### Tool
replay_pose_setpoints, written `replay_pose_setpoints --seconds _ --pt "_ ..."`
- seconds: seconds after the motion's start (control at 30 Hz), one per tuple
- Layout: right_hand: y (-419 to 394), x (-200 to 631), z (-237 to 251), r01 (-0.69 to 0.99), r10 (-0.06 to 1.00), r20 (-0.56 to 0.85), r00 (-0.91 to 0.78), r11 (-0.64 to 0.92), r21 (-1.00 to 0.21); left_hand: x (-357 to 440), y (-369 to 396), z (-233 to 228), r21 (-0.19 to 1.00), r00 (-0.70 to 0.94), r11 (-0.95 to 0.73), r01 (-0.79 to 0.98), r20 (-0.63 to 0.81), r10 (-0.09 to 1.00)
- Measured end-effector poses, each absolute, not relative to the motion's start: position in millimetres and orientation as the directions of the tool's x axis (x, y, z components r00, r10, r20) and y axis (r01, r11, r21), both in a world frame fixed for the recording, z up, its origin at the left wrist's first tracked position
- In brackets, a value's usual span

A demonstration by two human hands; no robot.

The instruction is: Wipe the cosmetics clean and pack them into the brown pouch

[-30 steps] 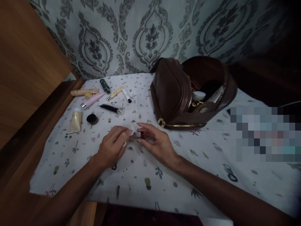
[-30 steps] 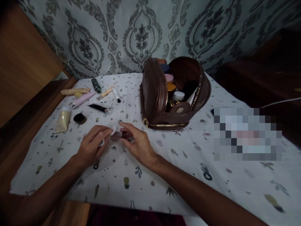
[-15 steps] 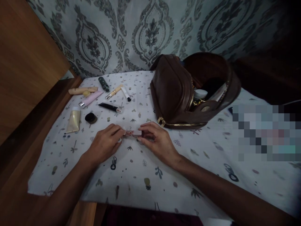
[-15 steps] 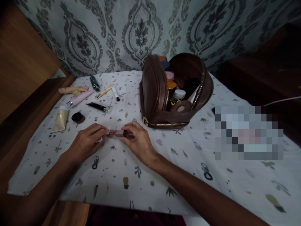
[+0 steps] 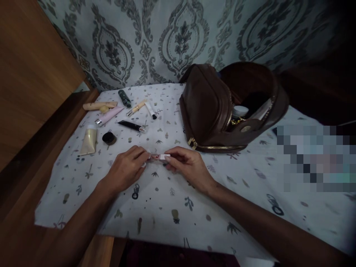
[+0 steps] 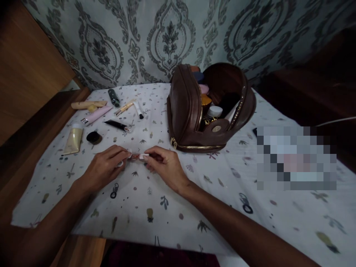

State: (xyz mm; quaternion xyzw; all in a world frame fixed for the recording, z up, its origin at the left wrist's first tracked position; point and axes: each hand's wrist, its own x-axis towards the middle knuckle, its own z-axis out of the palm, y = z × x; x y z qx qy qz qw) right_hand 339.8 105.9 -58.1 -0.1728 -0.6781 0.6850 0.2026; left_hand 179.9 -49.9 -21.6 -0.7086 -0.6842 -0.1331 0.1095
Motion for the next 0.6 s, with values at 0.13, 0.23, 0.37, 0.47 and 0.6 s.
replay_pose_setpoints --seconds 0.13,0.23,0.37,0.47,0.6 --pt "104.0 339.0 -63.1 -0.100 0.565 0.158 -0.810 0.132 -0.986 182.9 -49.1 -20.7 0.060 0.000 -0.031 0.998 0.463 0.886" --pt "101.4 340.2 -65.6 -0.125 0.532 0.254 -0.808 0.265 -0.956 191.8 -47.2 -19.5 0.092 -0.003 -0.058 0.994 0.553 0.833" --pt "99.5 342.1 -66.8 -0.148 0.468 0.316 -0.826 0.361 -0.921 208.2 -42.8 -20.3 0.080 0.114 -0.197 0.977 0.584 0.803" --pt "99.4 341.7 -67.5 -0.135 0.479 0.307 -0.823 0.359 -0.923 210.9 -41.5 -22.5 0.043 0.171 -0.233 0.971 0.554 0.814" --pt "100.3 340.4 -66.0 -0.101 0.516 0.256 -0.818 0.309 -0.946 196.4 -45.8 -21.6 0.052 0.096 -0.130 0.990 0.427 0.899"
